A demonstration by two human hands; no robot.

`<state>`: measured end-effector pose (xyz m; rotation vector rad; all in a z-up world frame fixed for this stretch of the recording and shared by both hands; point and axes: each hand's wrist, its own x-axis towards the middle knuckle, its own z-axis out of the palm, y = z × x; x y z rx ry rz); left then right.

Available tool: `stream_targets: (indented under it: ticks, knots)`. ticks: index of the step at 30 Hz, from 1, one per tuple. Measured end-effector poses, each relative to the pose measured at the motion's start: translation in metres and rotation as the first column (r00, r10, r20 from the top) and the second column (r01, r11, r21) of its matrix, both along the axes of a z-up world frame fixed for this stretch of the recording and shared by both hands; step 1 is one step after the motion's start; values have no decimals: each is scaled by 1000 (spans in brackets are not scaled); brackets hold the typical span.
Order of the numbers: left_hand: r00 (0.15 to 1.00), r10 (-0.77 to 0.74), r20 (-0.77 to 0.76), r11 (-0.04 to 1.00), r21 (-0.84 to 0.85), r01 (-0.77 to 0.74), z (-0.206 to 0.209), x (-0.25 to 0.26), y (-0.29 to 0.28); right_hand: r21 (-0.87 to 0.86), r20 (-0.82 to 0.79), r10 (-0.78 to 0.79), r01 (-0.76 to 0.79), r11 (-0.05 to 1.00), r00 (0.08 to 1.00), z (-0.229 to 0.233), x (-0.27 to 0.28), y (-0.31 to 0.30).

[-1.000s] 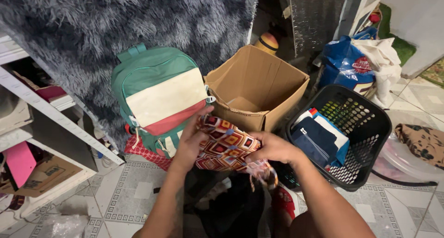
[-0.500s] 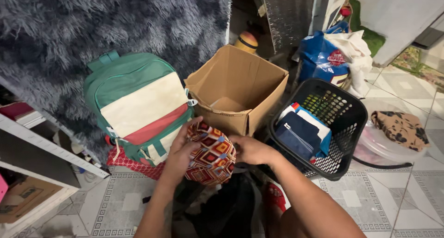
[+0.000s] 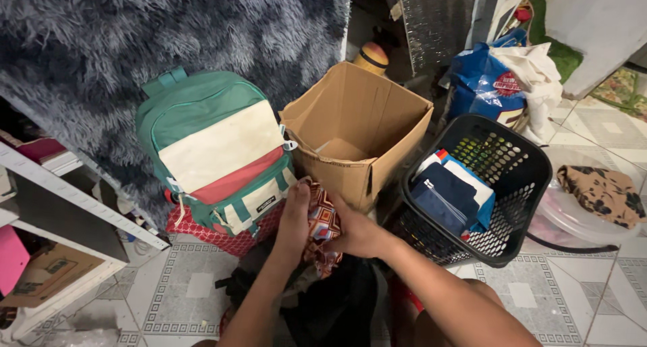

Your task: The person sits on the floor and folds clothing items one at a time, including a navy garment, a patterned cloth, and white shirts, placing each folded item into a black laundry basket. A green backpack and an open cardboard box sit nearby but are not packed.

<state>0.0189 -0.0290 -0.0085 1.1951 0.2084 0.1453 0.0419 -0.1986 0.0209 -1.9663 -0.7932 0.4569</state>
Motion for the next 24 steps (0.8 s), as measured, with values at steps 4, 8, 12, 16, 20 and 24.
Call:
stream_targets:
  ticks: [4, 8, 12, 16, 20, 24]
  knots:
    - [989, -56, 138, 992, 122, 39, -2, -2, 8, 289, -341, 133, -30, 957, 931, -9, 18, -12]
    - [956, -100, 274, 876, 480, -46, 4, -11, 4, 297, -777, 104, 216, 930, 621, -14, 26, -15]
    - [970, -198, 138, 742, 668, 56, 23, -28, 3, 192, -463, 41, 55, 980, 885, -16, 17, -6]
    - [987, -156, 35, 714, 694, 88, 49, -24, 18, 91, -406, 80, -47, 995, 910, -2, 29, -16]
    - [991, -129, 24, 714, 696, 76, 51, -24, 24, 118, -421, 110, -66, 991, 901, 0, 30, -18]
    - [978, -149, 145, 732, 681, 10, 43, -18, 21, 35, -489, -78, 109, 993, 869, 1, 30, -16]
